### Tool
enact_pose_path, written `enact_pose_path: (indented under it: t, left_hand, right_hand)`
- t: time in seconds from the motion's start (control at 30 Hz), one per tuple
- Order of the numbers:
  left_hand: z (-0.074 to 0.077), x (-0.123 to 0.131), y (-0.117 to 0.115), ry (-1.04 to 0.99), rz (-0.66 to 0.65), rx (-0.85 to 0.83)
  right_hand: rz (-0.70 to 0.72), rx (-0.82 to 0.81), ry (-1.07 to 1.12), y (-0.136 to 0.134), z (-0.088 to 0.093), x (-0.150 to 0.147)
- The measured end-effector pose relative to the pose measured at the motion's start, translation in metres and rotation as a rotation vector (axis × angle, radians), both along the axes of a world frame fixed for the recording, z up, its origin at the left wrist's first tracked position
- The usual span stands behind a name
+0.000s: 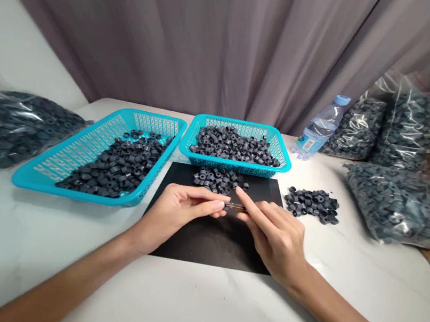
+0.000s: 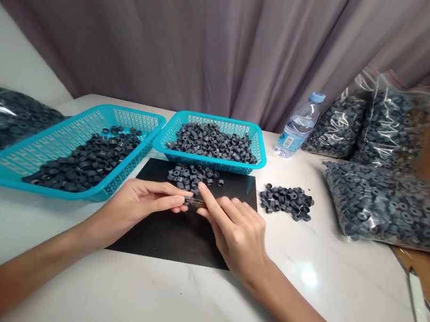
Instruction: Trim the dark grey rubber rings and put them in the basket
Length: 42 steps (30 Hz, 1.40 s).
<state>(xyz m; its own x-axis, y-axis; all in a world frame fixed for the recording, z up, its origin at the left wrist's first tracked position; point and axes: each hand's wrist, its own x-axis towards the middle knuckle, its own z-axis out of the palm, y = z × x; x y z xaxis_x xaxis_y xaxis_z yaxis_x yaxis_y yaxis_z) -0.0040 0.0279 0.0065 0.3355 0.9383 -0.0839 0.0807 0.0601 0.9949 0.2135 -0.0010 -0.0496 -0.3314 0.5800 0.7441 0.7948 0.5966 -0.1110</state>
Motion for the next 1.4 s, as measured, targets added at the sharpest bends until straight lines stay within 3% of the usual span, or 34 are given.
enact_pose_path:
  t: [1.4]
  left_hand:
    - [-0.0027, -0.0001, 0.0002, 0.016, -0.025, -0.006]
  right_hand:
    - [0.034, -0.044, 0.056, 0.0020, 0.0009, 0.0009]
